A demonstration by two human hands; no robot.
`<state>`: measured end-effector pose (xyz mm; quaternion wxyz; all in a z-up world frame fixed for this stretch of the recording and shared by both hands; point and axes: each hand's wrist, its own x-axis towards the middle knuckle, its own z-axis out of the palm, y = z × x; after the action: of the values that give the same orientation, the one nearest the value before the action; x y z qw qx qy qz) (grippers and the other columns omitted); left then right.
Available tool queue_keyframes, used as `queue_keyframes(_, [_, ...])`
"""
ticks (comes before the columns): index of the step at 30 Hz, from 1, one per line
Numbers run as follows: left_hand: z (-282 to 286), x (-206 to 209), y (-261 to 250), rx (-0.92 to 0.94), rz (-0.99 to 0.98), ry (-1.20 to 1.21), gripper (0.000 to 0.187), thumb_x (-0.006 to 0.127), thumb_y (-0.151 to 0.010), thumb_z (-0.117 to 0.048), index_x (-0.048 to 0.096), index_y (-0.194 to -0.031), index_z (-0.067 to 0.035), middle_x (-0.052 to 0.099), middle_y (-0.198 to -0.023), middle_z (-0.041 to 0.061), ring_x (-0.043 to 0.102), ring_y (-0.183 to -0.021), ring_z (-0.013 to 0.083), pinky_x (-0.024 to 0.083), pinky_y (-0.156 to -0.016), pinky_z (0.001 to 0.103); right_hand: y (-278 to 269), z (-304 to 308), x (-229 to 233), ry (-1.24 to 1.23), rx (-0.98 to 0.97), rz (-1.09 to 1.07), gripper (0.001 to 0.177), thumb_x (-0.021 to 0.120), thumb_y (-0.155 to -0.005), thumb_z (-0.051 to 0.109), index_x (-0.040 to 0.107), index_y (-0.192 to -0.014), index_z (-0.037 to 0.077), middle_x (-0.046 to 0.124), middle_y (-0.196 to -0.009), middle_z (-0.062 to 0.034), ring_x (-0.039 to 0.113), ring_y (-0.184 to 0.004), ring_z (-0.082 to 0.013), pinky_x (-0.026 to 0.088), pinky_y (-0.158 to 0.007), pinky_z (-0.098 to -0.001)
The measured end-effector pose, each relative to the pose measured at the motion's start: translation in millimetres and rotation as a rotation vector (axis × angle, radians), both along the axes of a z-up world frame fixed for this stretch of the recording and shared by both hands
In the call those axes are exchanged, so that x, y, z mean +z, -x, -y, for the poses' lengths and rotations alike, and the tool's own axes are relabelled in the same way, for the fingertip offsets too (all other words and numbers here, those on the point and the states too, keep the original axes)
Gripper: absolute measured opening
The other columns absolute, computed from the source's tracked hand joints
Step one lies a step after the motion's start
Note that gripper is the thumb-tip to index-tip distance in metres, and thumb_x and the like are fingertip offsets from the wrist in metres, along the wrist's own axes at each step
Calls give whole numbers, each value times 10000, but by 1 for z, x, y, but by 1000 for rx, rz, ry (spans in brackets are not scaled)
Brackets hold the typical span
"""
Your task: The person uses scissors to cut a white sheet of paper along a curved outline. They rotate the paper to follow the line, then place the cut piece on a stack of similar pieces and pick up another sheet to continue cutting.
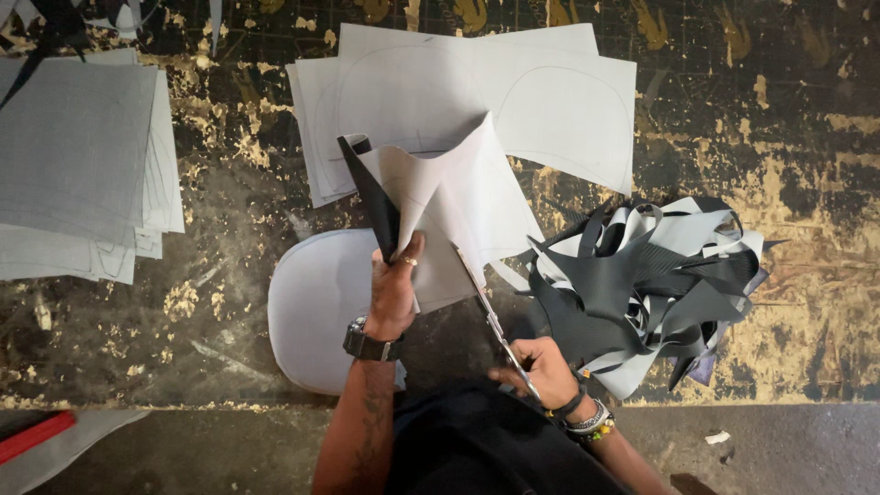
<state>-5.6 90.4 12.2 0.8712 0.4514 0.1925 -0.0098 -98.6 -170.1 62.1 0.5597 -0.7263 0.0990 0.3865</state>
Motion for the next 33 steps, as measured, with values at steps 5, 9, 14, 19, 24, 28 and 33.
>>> queue_keyframes(5, [-2, -1, 0, -54, 44, -28, 265, 710, -1019, -274, 630, -811, -130, 434, -726, -120, 370, -676, 34, 286, -586, 257, -1, 1, -1, -65, -2, 84, 271, 859, -801, 99, 631, -666, 41, 607, -530, 17, 519, -427, -35, 374, -395, -217])
queue_keyframes(9, [-6, 11, -1, -130, 74, -86, 287, 677, -1038, -261, 642, -796, -110, 421, -705, -113, 359, -662, 34, 276, -576, 259, -2, 1, -4, -100, -9, 132, 267, 855, -803, 97, 631, -668, 39, 617, -531, 16, 550, -442, -38, 405, -412, -218])
queue_keyframes(14, [-9, 29, -1, -206, 157, -105, 234, 639, -1031, -271, 648, -872, -100, 512, -790, -109, 476, -765, 28, 423, -705, 265, -7, 0, -6, -150, 14, 212, 279, 854, -824, 67, 621, -675, 33, 561, -539, 30, 497, -499, -27, 372, -457, -218])
queue_keyframes(19, [-13, 35, 0, -245, 151, -111, 323, 677, -1073, -264, 594, -816, -88, 445, -765, -96, 398, -716, 39, 337, -627, 245, -9, -3, -5, -104, 27, 224, 284, 851, -797, 57, 607, -654, 35, 573, -519, 31, 505, -472, -31, 371, -435, -226])
queue_keyframes(24, [-43, 38, -6, -194, 35, -365, 275, 702, -920, -337, 649, -939, -68, 588, -755, -23, 553, -638, 112, 445, -533, 273, -6, -2, 2, -12, -40, 205, 176, 829, -784, 46, 696, -671, 30, 613, -504, 12, 505, -426, -43, 366, -410, -233])
queue_keyframes(28, [-77, 37, -30, 196, -42, 198, 549, 652, -980, -495, 657, -1272, -30, 697, -1200, 69, 647, -1060, 176, 524, -984, 342, -3, 0, 2, 26, -110, 217, 270, 858, -793, 52, 630, -652, 24, 563, -505, 18, 491, -424, -40, 356, -401, -224])
queue_keyframes(33, [-59, 43, -9, 147, -228, 651, 580, 624, -929, -488, 631, -1277, -25, 683, -1230, 116, 637, -1106, 243, 522, -979, 419, -3, -6, 2, 53, -166, 137, 164, 817, -782, 34, 677, -696, 39, 610, -536, 21, 521, -400, -54, 386, -381, -229])
